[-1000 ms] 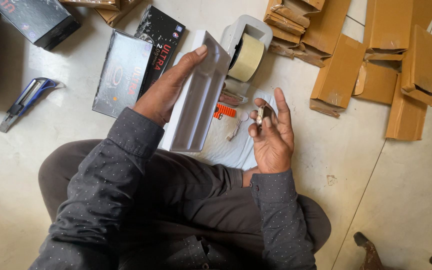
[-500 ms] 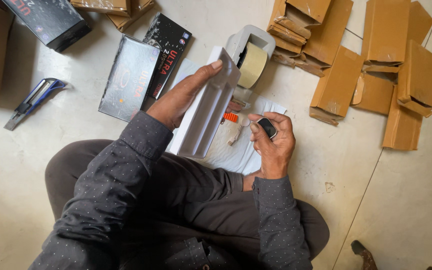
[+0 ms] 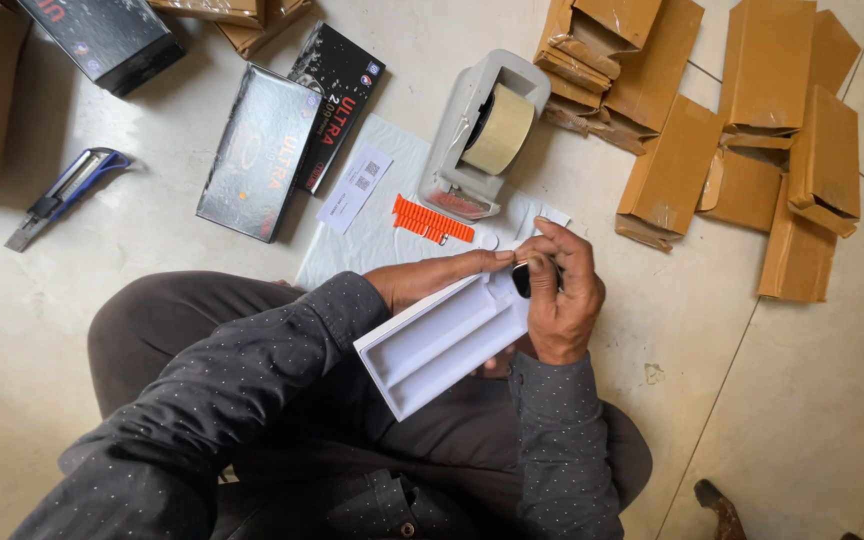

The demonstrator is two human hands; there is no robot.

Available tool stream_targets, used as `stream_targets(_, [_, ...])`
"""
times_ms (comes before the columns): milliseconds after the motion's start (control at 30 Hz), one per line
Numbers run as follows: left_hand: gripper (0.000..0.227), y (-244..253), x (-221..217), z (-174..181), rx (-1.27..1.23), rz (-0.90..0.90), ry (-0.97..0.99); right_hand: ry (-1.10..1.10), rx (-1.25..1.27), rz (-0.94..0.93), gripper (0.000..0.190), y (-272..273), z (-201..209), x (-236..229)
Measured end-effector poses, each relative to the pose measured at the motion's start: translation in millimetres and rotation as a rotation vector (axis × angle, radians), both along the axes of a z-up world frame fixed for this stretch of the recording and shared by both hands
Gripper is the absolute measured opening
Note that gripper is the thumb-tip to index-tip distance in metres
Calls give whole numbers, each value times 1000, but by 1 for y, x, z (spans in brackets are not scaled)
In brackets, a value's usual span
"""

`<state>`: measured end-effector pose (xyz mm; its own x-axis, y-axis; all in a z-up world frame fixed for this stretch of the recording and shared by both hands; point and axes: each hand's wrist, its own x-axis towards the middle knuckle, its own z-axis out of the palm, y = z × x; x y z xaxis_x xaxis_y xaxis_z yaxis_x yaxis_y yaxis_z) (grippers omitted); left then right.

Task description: The person sits on the floor and packs smart watches into small cardboard boxes. They open product boxes, remove the watch and accessories, place them into a shipping box, and seal it with tape. The process is repeated for multiple units.

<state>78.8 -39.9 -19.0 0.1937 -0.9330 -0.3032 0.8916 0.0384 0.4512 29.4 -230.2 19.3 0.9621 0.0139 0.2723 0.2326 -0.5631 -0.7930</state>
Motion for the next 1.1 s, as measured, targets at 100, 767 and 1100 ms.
stream_targets(100, [75,0,-5,6,-167,39,119,26,-74,-11,30,5,5,-2])
stream_targets(767, [70,-4,8,17,-79,165,-46,-178,-432,-48,52,23,19,4])
stream_targets(1100, [77,-13,5,4,7,214,-82,-200,-518,-201,50,32,7,1])
